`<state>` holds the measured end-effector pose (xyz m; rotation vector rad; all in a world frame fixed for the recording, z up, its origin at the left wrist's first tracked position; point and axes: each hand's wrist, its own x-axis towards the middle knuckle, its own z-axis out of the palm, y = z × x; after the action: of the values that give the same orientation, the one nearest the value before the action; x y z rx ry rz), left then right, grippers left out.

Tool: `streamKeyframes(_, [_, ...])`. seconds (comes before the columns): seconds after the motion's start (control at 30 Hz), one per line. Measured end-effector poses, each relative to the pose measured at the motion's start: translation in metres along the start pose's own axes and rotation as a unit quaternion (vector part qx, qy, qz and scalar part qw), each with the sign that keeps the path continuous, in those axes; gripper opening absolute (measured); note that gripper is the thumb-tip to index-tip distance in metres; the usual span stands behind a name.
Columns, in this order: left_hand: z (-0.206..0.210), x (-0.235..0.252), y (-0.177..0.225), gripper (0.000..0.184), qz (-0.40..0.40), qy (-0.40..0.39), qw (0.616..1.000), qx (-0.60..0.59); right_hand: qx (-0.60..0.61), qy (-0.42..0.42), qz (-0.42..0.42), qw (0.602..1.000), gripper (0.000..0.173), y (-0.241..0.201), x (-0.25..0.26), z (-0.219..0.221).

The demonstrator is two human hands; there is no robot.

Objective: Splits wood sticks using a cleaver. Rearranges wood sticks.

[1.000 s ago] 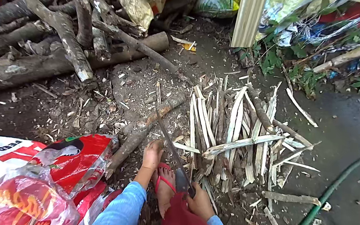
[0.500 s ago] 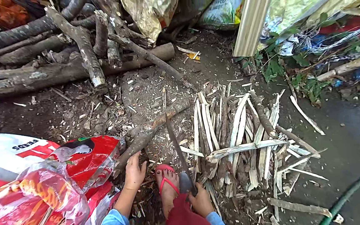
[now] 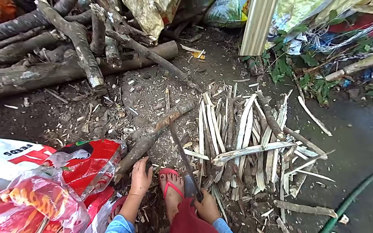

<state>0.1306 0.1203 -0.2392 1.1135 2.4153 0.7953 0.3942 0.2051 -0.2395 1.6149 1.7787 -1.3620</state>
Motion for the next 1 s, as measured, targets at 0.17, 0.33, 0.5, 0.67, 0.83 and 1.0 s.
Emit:
streamKeyframes(0.17, [0.001,-0.001,-0.003,0.043,0.015,0.016,1.000,-0.007,0.068,0.109,-0.149,0.980,0.041,0.000,-0.026,0.003])
streamKeyframes(0.33, [0.005,0.000,-0.004,0.041,0.016,0.007,1.000,-0.004,0.001,-0.004,0.025,1.000,0.049,0.004,-0.009,0.006])
streamKeyframes(0.5, [0.006,0.004,0.006,0.038,0.009,-0.017,1.000,-0.016,-0.046,-0.050,0.060,0.996,0.051,0.016,0.009,0.012])
streamKeyframes(0.67, [0.017,0.021,0.029,0.042,-0.032,-0.131,0.990,-0.025,-0.054,-0.058,0.073,0.994,0.052,0.013,0.006,0.009])
streamKeyframes(0.83, [0.051,0.053,0.061,0.057,-0.065,-0.223,0.971,-0.051,-0.052,-0.065,0.072,0.994,0.053,0.012,0.005,0.008])
streamKeyframes(1.0, [0.060,0.067,0.080,0.028,-0.008,-0.176,0.980,-0.093,0.081,-0.089,0.033,0.992,0.046,0.019,0.005,0.007])
